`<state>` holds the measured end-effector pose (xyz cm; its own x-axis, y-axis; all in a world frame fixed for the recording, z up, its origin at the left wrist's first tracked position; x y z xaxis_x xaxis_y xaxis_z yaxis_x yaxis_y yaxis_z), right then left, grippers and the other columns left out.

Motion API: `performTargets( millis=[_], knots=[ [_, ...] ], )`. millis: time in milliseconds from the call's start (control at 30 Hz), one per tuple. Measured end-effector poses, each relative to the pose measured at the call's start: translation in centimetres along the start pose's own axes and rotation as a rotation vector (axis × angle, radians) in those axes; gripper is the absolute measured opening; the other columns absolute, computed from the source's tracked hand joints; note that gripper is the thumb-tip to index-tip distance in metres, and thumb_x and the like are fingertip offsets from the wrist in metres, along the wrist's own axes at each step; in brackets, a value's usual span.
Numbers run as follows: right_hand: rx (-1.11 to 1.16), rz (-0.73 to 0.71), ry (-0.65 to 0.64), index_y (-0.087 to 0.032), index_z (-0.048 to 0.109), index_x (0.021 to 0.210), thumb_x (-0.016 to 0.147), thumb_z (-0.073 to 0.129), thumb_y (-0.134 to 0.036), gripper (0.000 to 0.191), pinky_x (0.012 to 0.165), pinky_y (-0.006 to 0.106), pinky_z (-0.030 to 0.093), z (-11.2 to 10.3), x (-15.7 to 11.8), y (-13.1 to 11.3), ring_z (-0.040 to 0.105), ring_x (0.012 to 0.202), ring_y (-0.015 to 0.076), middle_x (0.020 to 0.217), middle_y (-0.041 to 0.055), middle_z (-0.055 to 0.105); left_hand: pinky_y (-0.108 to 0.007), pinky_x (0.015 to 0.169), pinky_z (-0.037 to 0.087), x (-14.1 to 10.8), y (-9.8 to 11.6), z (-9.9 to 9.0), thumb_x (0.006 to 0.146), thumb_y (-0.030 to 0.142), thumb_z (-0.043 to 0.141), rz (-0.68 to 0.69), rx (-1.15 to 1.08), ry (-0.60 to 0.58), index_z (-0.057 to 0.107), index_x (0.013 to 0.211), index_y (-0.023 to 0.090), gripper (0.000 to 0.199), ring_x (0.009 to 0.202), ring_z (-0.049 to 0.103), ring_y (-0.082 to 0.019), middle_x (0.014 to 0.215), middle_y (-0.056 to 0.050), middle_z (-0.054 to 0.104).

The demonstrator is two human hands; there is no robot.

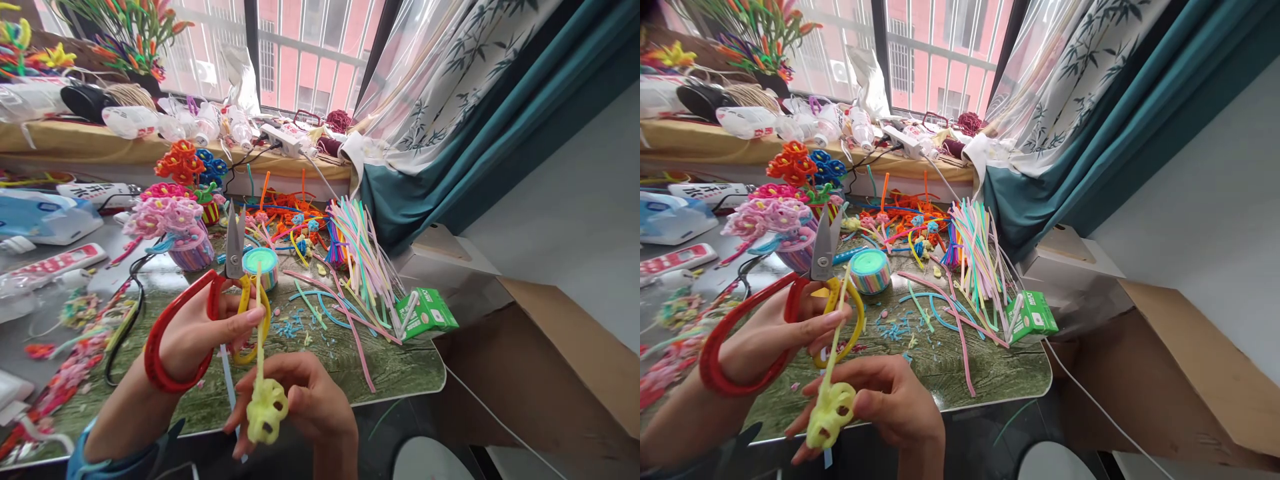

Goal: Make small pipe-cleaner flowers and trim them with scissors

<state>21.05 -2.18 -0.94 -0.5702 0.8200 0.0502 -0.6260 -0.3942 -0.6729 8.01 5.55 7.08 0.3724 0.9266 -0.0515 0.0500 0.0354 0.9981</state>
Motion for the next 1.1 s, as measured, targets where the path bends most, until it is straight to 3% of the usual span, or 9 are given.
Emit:
performTargets(
  millis=[133, 300, 433, 600, 700, 800, 867, 933, 1100],
  knots=[
    [0.072, 0.033, -0.008, -0.017, 0.087, 0.098, 0.054, 0.108, -0.067, 0.07, 0.064, 0.034, 0.067, 0.1, 0.5, 0.3, 0.077, 0.058, 0.0193, 0.079, 0.006, 0.085, -0.02, 0.038, 0.039, 0.9, -0.4, 0.3, 0.073, 0.058, 0.092, -0.022, -0.02, -0.075, 0.072, 0.072, 0.019, 0.044, 0.039, 0.047, -0.009, 0.043, 0.006, 0.056],
    [0.034, -0.025, 0.104, -0.02, 0.084, 0.097, 0.059, 0.111, -0.053, 0.056, 0.066, 0.031, 0.067, -0.8, 0.0, -0.4, 0.077, 0.063, 0.0168, 0.08, 0.0013, 0.08, -0.018, 0.041, 0.031, 0.8, -1.3, 0.2, 0.078, 0.061, 0.09, -0.026, -0.05, -0.036, 0.073, 0.084, 0.02, 0.046, 0.042, 0.038, -0.006, 0.044, 0.011, 0.051],
    [-0.032, -0.076, 0.142, -0.021, 0.084, 0.1, 0.064, 0.109, -0.051, 0.053, 0.063, 0.028, 0.065, -1.4, -0.5, -0.8, 0.073, 0.056, 0.0141, 0.077, -0.0013, 0.076, -0.022, 0.047, 0.03, 0.1, -2.2, 0.1, 0.083, 0.056, 0.088, -0.1, -0.092, -0.003, 0.07, 0.092, 0.023, 0.038, 0.046, 0.037, -0.007, 0.048, 0.013, 0.049],
    [-0.105, -0.109, 0.084, -0.023, 0.085, 0.104, 0.076, 0.103, -0.05, 0.043, 0.067, 0.029, 0.066, -1.1, -1.4, -1.2, 0.072, 0.057, 0.0128, 0.086, -0.0012, 0.075, -0.025, 0.052, 0.032, -0.4, -3.0, 0.3, 0.083, 0.048, 0.084, -0.197, -0.14, -0.055, 0.063, 0.08, 0.025, 0.032, 0.05, 0.033, -0.007, 0.055, 0.012, 0.049],
    [-0.178, -0.144, 0.063, -0.025, 0.086, 0.11, 0.084, 0.099, -0.041, 0.033, 0.071, 0.027, 0.066, -0.7, -2.3, -1.6, 0.076, 0.066, 0.0119, 0.104, 0.0021, 0.079, -0.024, 0.05, 0.028, -0.7, -3.2, 0.9, 0.08, 0.047, 0.084, -0.243, -0.157, -0.086, 0.065, 0.082, 0.025, 0.03, 0.049, 0.032, -0.006, 0.057, 0.011, 0.052],
    [-0.297, -0.133, 0.081, -0.026, 0.087, 0.116, 0.088, 0.094, -0.031, 0.029, 0.079, 0.026, 0.066, -0.4, -3.2, -2.0, 0.08, 0.078, 0.0133, 0.116, 0.0039, 0.081, -0.024, 0.054, 0.038, -0.9, -3.3, 1.4, 0.082, 0.047, 0.082, -0.247, -0.169, -0.086, 0.063, 0.082, 0.026, 0.028, 0.05, 0.035, -0.006, 0.057, 0.012, 0.051],
    [-0.361, -0.103, 0.11, -0.026, 0.086, 0.122, 0.09, 0.091, -0.027, 0.033, 0.088, 0.028, 0.066, -0.2, -3.7, -2.3, 0.082, 0.088, 0.0161, 0.116, 0.0044, 0.083, -0.025, 0.056, 0.043, -0.9, -3.2, 1.6, 0.081, 0.047, 0.081, -0.231, -0.157, -0.105, 0.058, 0.072, 0.027, 0.033, 0.049, 0.036, -0.007, 0.055, 0.011, 0.049],
    [-0.424, -0.084, 0.159, -0.026, 0.084, 0.127, 0.09, 0.088, -0.024, 0.037, 0.097, 0.031, 0.066, 0.0, -4.1, -2.8, 0.082, 0.1, 0.0193, 0.115, 0.0048, 0.084, -0.024, 0.05, 0.041, -0.7, -3.0, 1.6, 0.078, 0.048, 0.081, -0.223, -0.121, -0.14, 0.055, 0.066, 0.027, 0.036, 0.046, 0.038, -0.007, 0.051, 0.011, 0.048],
    [-0.58, -0.057, 0.198, -0.024, 0.082, 0.132, 0.087, 0.077, -0.019, 0.045, 0.101, 0.034, 0.065, 0.8, -4.2, -3.7, 0.082, 0.103, 0.0217, 0.112, 0.0053, 0.083, -0.023, 0.042, 0.033, -0.1, -2.5, 1.3, 0.075, 0.053, 0.079, -0.222, 0.003, -0.112, 0.07, 0.081, 0.027, 0.029, 0.041, 0.038, -0.009, 0.043, 0.011, 0.047]
  ],
)
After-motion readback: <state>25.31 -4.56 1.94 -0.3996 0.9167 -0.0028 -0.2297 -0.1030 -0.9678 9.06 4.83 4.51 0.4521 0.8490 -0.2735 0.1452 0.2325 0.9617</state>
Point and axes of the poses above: each hand's wrist, its own x-axis towards the middle knuckle, its own z-axis out of the palm, y = z × x, the point moved 4 cm from there along x, towards the middle knuckle
